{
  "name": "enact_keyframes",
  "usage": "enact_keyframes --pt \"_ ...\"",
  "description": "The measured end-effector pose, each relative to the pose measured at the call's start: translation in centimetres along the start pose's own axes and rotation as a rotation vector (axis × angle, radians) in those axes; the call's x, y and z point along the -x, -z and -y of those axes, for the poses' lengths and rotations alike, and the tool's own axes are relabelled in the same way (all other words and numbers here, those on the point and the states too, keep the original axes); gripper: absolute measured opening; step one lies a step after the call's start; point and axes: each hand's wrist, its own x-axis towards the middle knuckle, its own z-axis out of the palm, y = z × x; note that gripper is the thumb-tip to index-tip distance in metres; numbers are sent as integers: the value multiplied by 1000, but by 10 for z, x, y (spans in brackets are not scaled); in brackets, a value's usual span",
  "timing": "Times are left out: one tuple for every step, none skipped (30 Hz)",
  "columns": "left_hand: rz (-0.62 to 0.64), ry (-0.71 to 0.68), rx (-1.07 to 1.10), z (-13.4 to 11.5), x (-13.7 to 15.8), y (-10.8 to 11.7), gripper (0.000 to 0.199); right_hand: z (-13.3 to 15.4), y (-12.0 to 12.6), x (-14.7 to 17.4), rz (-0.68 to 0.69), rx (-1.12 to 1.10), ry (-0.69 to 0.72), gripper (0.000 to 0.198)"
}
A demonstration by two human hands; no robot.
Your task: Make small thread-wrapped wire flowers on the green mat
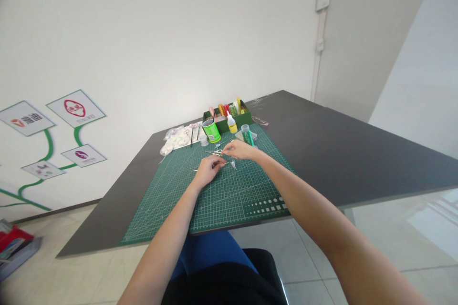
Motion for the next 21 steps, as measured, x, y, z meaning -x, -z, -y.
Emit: enact_keyframes --pt "2 -10 15 0 0 0 12 -1 0 0 -3 -15 -1 44" --pt "5 -20 33 0 0 0 11 -2 0 -1 -4 -32 -5 44" --pt "7 -29 53 0 0 0 11 -3 0 -1 -6 -52 -10 44" --pt "7 -35 75 0 0 0 10 -4 0 -2 -6 -73 -16 45" --pt "6 -39 96 0 0 0 10 -5 0 -2 -7 -94 -22 44" --pt "2 -42 117 0 0 0 10 -6 0 -2 -9 -113 -27 44" --pt "-1 -44 134 1 0 0 10 -7 0 -3 -12 -131 -30 44" --pt "-6 -47 148 1 0 0 10 -8 0 -3 -14 -146 -32 44" --pt "-9 -51 161 1 0 0 10 -9 1 -4 -17 -158 -32 43" --pt "-11 -55 173 2 0 0 9 -10 1 -4 -21 -167 -32 42" --pt "-15 -58 187 2 0 0 9 -11 1 -4 -25 -174 -33 42" --pt "-20 -57 204 3 0 0 9 -12 1 -4 -29 -181 -36 41" --pt "-28 -52 225 4 -1 0 8 -12 1 -4 -31 -186 -39 40" --pt "-37 -44 250 4 -1 0 8 -12 2 -4 -32 -190 -42 40" --pt "-47 -32 278 5 -1 0 8 -12 2 -4 -33 -195 -45 39" --pt "-59 -18 307 6 -1 -1 9 -12 2 -4 -35 -199 -47 39" --pt "-72 -4 335 7 -1 -1 9 -11 2 -4 -37 -204 -49 39" --pt "-86 8 363 8 -1 -1 10 -10 2 -3 -40 -208 -54 39" --pt "-101 18 389 9 -2 -2 11 -9 2 -3 -43 -213 -60 38" --pt "-116 26 413 9 -2 -2 11 -8 1 -3 -46 -220 -67 37" --pt "-129 35 435 10 -3 -2 12 -7 1 -2 -46 -226 -77 35"
